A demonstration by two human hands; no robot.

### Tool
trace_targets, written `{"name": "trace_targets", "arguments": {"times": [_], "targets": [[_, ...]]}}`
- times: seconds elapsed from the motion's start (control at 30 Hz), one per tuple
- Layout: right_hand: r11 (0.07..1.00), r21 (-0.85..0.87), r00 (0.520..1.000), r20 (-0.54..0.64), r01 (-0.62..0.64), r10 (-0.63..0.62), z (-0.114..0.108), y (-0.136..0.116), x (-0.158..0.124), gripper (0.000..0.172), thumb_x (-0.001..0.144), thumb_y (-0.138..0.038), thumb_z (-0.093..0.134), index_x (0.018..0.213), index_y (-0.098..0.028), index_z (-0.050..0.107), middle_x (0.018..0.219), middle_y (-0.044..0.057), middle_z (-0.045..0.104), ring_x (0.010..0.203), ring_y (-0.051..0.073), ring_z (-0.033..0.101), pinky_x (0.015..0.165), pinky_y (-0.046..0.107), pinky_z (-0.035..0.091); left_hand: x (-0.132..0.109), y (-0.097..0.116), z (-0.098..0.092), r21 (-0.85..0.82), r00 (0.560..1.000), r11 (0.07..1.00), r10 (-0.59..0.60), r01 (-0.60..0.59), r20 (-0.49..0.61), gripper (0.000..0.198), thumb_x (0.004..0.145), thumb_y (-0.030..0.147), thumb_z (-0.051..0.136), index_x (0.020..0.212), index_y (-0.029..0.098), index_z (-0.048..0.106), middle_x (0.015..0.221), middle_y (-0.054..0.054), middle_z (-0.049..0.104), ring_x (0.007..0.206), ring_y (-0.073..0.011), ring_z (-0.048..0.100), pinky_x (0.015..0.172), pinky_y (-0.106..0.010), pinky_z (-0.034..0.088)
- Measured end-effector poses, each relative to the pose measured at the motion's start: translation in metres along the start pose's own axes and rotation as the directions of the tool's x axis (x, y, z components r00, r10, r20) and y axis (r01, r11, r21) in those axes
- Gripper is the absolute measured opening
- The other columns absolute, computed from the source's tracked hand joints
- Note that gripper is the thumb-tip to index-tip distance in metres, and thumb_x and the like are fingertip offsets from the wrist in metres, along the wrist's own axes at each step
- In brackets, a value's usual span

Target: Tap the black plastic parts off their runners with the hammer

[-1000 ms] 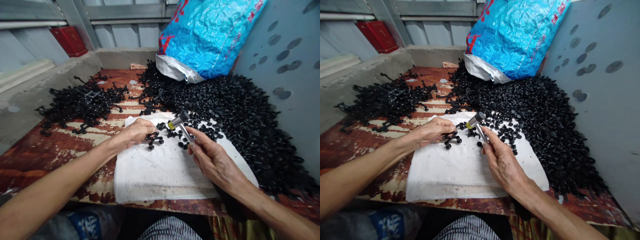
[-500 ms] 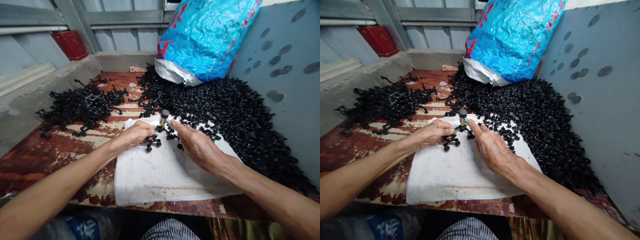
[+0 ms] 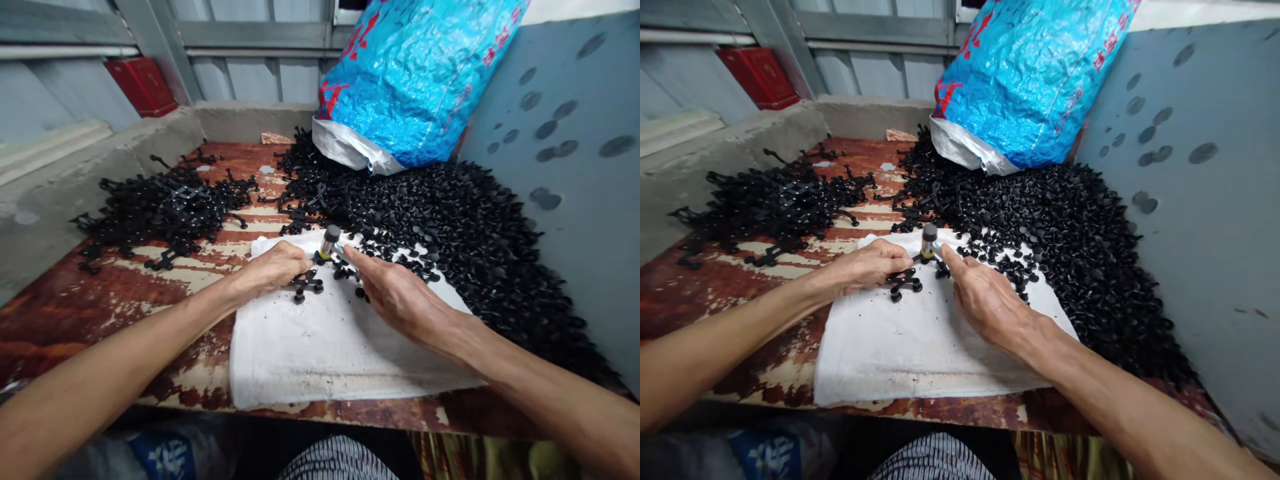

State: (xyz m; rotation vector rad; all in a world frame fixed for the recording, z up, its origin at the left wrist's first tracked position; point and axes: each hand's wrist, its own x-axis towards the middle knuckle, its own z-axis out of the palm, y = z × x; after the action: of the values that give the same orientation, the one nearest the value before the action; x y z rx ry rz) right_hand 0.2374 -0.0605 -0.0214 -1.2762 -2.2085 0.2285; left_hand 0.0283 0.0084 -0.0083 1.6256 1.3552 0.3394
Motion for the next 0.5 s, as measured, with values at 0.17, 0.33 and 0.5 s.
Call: {"name": "trace_targets", "arguments": {"times": [0.17, 0.33, 0.5], "targets": [[0.994, 0.088, 0.996, 0.073, -0.061, 0.054, -0.007, -0.003, 0.004, 0.048, 0.087, -0.014, 0.039, 0.133, -0.015, 0.054, 0.062, -0.002, 0.055, 0.052, 0.013, 0.045, 0.052, 0.025, 0.041, -0.007, -0.003, -0.006, 0.03, 0.995, 0.995, 0.094, -0.095, 0.01, 0.027, 0.074, 0.027, 0.056, 0.051, 0.018, 0.045, 0.046, 0.005, 0.037, 0.042, -0.0073, 0.03, 0.043, -0.023, 0.019], [0.828, 0.436, 0.934, 0.121, -0.353, 0.335, -0.011, -0.015, 0.009, 0.017, 0.09, -0.033, 0.051, 0.096, -0.018, 0.057, 0.058, -0.006, 0.043, 0.045, 0.01, 0.039, 0.041, 0.021, 0.033, -0.029, 0.005, -0.003, 0.07, 0.976, 0.984, 0.148, -0.161, 0.161, 0.027, 0.077, 0.035, 0.054, 0.057, 0.018, 0.048, 0.051, 0.005, 0.039, 0.046, -0.0077, 0.03, 0.045, -0.023, 0.021], [0.514, 0.632, 0.813, 0.419, -0.581, 0.404, -0.003, -0.03, -0.001, 0.016, 0.082, -0.033, 0.058, 0.077, -0.022, 0.047, 0.045, -0.01, 0.041, 0.032, 0.007, 0.032, 0.03, 0.018, 0.025, -0.05, 0.008, 0.014, 0.156, 0.939, 0.936, 0.283, -0.315, 0.197, 0.028, 0.082, 0.038, 0.049, 0.062, 0.018, 0.051, 0.057, 0.003, 0.044, 0.054, -0.0105, 0.039, 0.051, -0.024, 0.029]]}}
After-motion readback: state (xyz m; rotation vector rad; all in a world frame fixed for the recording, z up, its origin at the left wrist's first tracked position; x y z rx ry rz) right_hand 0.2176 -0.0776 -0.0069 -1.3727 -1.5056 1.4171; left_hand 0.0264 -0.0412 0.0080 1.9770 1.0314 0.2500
